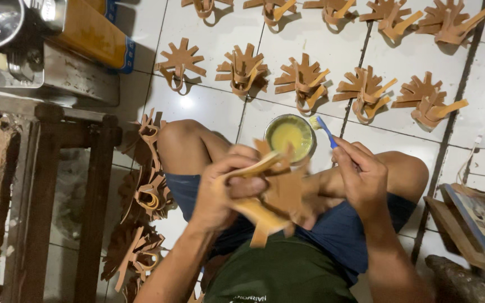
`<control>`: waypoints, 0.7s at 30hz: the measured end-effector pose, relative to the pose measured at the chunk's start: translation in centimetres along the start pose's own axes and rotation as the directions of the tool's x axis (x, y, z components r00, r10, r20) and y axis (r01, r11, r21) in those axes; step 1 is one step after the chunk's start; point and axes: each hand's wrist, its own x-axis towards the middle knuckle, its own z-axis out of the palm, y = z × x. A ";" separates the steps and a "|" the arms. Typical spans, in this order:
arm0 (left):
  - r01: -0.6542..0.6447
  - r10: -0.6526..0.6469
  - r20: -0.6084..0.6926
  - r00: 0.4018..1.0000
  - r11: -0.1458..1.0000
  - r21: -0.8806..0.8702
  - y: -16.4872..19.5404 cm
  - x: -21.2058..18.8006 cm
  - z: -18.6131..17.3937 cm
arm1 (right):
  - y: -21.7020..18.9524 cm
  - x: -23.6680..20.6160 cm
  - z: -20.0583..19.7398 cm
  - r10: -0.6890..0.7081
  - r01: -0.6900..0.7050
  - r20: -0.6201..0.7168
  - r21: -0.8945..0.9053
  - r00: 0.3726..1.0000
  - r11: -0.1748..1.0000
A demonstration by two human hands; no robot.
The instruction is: The person sits on the floor and applies a yellow liquid to star-shaped wooden parts using a small brush. They repeatedly dip the brush into a bowl, coat each part, and place the finished pieces on the tiled floor.
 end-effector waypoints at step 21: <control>-0.009 -0.197 0.247 0.949 0.764 0.645 6.2 1.2 0.6 | -4.3 -1.4 -0.9 -0.304 0.337 0.234 -0.114 0.923 0.935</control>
